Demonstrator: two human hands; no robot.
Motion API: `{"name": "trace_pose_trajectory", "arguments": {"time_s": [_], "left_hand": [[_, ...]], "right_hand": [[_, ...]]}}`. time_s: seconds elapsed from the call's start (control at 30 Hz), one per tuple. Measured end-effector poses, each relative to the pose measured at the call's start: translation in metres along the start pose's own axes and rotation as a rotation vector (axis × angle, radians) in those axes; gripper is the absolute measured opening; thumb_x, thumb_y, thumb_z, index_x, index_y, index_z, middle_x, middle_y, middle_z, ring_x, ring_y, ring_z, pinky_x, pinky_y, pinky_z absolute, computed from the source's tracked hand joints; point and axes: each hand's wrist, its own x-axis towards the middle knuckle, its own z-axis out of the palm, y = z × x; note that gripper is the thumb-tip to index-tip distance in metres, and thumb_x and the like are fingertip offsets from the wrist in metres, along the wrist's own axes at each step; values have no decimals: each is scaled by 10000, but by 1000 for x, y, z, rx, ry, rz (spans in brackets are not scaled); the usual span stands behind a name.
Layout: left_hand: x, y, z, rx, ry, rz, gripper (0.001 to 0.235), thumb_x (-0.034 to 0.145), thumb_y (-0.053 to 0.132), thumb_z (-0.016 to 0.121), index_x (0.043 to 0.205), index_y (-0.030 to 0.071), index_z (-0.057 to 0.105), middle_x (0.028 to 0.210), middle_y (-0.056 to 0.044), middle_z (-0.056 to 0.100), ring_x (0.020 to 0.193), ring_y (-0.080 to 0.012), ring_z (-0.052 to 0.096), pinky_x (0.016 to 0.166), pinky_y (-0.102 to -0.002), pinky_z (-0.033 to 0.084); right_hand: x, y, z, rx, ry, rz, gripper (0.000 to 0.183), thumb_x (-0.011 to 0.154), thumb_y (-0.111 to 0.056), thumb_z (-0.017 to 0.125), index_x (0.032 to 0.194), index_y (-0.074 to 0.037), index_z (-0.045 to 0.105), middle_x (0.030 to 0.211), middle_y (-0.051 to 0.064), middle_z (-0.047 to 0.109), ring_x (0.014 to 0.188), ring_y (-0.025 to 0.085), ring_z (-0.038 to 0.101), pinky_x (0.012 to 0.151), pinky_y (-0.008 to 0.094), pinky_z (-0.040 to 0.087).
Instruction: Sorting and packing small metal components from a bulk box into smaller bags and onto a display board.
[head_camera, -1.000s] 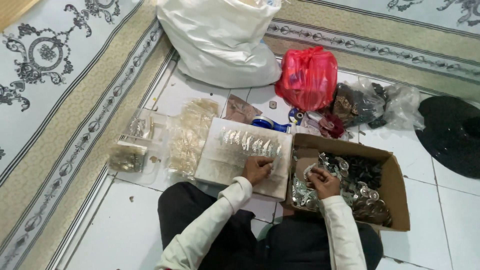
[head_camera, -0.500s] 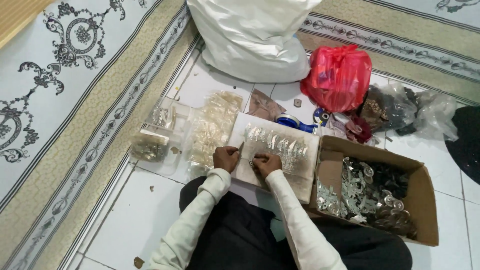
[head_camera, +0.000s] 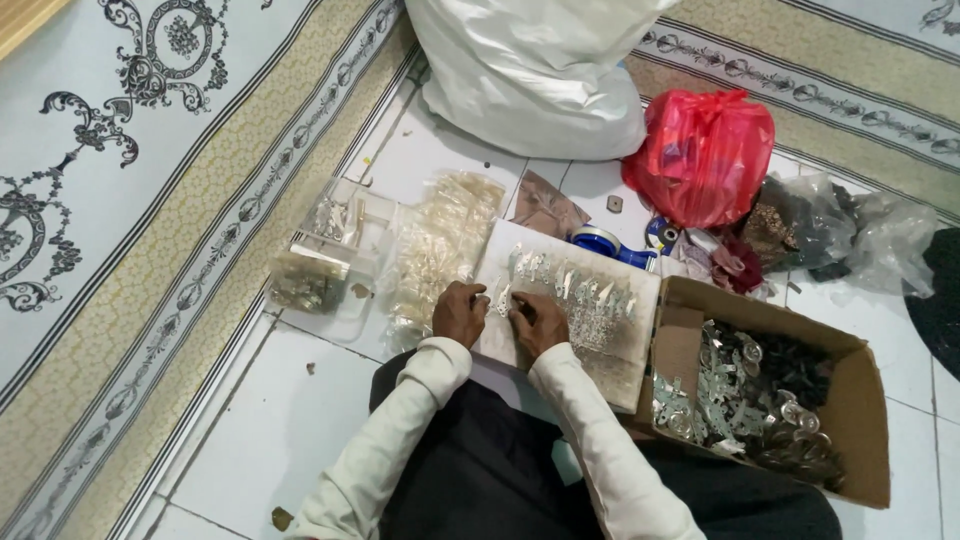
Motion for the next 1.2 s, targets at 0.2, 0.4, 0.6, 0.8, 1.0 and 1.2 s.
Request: {"name": "trace_pose_trajectory", "arguments": {"time_s": [0.2,0.4,0.6,0.8,1.0,1.2], "left_hand": [[-14,19,-16,148,-148,105,198,964,214,692,1153,205,750,1010,-122,625,1000,-383,720,835,-514,634],[-6,9,-12,221,-234,89,131,971,292,659,1084,274,725,1028,-97,602,994,-364,722,811,-482,637],[2,-10,4,226,-213,90,152,964,286,678,1104,250,725,1046,-133,612,1010,-397,721,824,-502,633],[-16,28,5,166,-92,199,210,1008,240,619,1179,160,712,1051,-152,625,928,-381,727,757,-469,629],[-57,131,83,-47,-138,589,159,997,131,623,1125,86,706,1008,-193,669,848,-446,725,651,-539,606],[-92,206,230,-23,-355,707,127,961,110,674,1058,83,750,1015,-155,704,894,-389,738,702,-434,619]], "right_hand": [[4,-5,-2,-121,-139,9,352,932,-309,711,1279,-259,724,1002,130,701,1027,362,697,949,493,573],[2,-13,-4,-102,-143,48,386,910,-314,720,1296,-302,708,1004,111,682,1011,353,697,938,477,575],[1,-12,-1,-57,-98,53,379,905,-340,733,1276,-259,720,1022,119,686,1020,369,695,947,495,570],[-29,-4,-75,210,82,-11,296,917,-90,720,1205,-151,756,887,116,720,687,258,726,607,370,608],[-68,121,-206,-40,198,150,274,863,-75,757,1134,-105,774,959,174,721,907,389,724,708,451,633],[-113,229,-305,-274,-47,535,247,926,-67,697,1156,-94,784,1029,193,778,972,414,745,790,538,630]]}}
